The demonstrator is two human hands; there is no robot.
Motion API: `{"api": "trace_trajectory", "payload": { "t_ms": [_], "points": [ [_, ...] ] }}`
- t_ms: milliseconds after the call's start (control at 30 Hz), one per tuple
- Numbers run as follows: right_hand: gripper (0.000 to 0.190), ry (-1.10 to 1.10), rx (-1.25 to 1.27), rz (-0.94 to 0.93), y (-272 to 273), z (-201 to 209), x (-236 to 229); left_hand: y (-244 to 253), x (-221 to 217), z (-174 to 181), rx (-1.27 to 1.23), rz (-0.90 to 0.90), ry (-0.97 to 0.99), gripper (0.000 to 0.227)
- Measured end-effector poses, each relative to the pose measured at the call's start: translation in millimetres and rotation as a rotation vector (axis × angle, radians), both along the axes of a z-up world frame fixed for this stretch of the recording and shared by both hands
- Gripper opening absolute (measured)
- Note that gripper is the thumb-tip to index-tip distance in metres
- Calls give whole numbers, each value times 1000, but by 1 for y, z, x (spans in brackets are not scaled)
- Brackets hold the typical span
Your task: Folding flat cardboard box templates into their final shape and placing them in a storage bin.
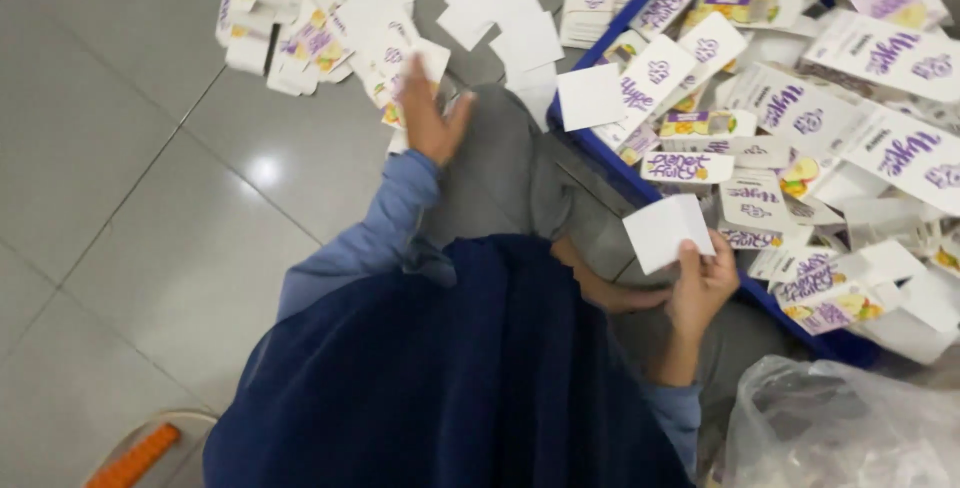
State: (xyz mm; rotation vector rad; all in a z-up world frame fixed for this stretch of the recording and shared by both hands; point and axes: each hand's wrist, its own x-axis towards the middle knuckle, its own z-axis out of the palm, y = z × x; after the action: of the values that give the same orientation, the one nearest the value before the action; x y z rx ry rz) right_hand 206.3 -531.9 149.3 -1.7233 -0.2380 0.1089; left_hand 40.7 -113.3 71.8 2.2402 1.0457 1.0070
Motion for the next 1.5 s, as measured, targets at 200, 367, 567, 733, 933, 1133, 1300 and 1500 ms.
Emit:
{"api": "trace_trajectory", "payload": {
  "t_ms": [200, 367, 567, 733, 933, 1133, 1300, 1500],
  "points": [
    [29, 178, 288, -77, 80, 40, -21, -182, 69, 106, -861, -762, -455, 25],
    [16, -211, 102, -23, 82, 56, -20, -202, 91, 90, -1088, -614, -474, 16],
    [16, -688, -219, -13, 93, 80, -30, -193, 94, 116, -773, -688, -359, 24],
    [14, -560, -172, -155, 94, 82, -36, -201, 95, 171, -315, -804, -101, 40],
    [19, -182, -64, -188, 75, 65, -25, -195, 104, 188, -535, -955, -52, 51],
    [24, 76, 315, -44, 59, 66, -12, -182, 113, 138, -1352, -1120, -272, 36],
    [21, -71, 242, -34, 67, 75, -24, -198, 112, 135, -1328, -851, -382, 38],
    [24, -281, 27, 3, 69, 98, -37, -218, 117, 146, -1296, -571, -468, 25]
  ]
}}
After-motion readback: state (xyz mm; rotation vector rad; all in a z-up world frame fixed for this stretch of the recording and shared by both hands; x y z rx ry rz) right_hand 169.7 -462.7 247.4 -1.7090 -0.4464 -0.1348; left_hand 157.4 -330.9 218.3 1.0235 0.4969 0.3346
